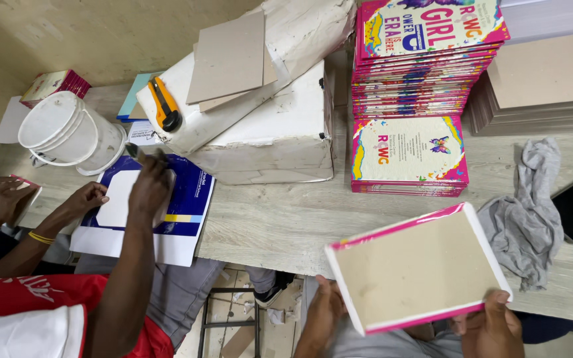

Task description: The person applies glue to the spine of a book cover using a brush, then places a book block inside and presses it closed. They repeat this process, stacking the finished books on the table.

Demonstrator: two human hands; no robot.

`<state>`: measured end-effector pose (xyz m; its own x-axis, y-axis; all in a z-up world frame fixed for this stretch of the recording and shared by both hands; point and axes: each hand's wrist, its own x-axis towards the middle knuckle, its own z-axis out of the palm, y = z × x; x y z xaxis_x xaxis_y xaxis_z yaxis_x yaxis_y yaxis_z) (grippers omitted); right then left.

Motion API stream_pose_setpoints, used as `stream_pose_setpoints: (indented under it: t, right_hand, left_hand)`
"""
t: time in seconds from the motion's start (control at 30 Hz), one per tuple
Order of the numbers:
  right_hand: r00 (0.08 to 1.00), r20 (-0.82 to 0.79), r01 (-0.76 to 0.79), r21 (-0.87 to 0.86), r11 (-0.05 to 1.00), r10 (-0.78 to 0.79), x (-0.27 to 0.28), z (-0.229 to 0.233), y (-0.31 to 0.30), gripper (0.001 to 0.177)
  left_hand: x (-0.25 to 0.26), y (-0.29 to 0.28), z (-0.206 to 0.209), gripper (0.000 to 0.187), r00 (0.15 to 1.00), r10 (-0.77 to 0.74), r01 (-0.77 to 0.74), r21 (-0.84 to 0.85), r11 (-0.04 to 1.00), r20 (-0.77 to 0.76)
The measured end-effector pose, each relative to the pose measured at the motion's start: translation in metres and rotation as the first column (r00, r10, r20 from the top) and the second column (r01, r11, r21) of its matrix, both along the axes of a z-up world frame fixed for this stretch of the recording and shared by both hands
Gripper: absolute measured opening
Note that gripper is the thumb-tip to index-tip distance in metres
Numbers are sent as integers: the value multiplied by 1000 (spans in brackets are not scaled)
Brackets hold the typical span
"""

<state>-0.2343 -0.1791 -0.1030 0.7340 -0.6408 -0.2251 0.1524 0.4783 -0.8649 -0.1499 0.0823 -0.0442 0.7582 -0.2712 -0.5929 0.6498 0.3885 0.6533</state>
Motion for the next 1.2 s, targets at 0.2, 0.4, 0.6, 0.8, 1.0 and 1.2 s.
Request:
stream_pose_setpoints:
  t: [0.2, 0.4, 0.6, 0.8, 1.0, 1.2]
  right_hand:
    - [906, -417, -55, -285, 957, -73, 17, 46, -25, 88]
    - [931, -311, -300, -357, 884, 190, 49, 104, -10, 64]
    - [866, -164, -498, -217, 839, 472, 49, 137, -1, 49]
    - [896, -157, -435, -112, 894, 416, 53, 136, -8, 43]
    - [735, -454, -660, -650, 377, 504, 60, 140, -10, 38]
    - [698, -593, -670, -739, 72, 401, 64, 130, -20, 30]
  left_hand:
    - [65, 18, 58, 93, 730, -459, 268, 406, 874, 506]
    - [63, -34, 112, 42, 654, -446, 265, 368, 891, 611]
    - [59, -38, 58, 35, 858, 128, -116, -55, 992, 497]
    - [61, -5, 93, 77, 726, -300, 225, 198, 954, 619]
    - [54, -42, 184, 41, 342, -742, 270, 695, 666, 577]
    - [52, -58, 164, 24, 227, -774, 138, 767, 626, 591]
